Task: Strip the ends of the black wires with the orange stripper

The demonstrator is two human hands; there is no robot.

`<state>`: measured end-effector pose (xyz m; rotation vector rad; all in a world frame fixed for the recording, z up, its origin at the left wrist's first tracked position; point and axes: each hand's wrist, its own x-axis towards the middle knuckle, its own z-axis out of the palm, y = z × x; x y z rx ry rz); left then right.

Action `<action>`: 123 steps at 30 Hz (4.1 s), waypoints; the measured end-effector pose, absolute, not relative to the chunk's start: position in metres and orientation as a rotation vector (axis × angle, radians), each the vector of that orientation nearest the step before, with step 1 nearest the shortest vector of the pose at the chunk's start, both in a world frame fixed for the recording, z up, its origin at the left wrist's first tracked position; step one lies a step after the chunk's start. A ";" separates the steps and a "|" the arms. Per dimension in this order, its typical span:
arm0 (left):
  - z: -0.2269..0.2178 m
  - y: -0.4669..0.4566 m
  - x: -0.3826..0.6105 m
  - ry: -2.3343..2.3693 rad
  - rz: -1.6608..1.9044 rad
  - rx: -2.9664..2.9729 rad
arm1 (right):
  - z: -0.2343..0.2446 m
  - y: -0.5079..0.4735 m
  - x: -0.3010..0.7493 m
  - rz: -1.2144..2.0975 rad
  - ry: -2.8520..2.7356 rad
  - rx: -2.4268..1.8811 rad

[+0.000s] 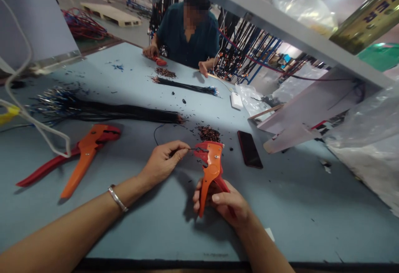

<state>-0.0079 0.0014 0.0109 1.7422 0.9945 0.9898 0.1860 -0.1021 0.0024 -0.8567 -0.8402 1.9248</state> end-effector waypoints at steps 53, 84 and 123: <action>0.022 -0.007 -0.007 0.945 0.972 1.790 | -0.005 -0.108 0.173 1.737 -0.911 -1.010; 0.017 -0.011 0.000 0.951 0.905 1.616 | 0.007 -0.093 0.179 1.393 -1.274 -1.106; 0.009 -0.014 -0.001 0.853 0.854 1.548 | -0.001 -0.083 0.173 0.057 -1.972 -1.594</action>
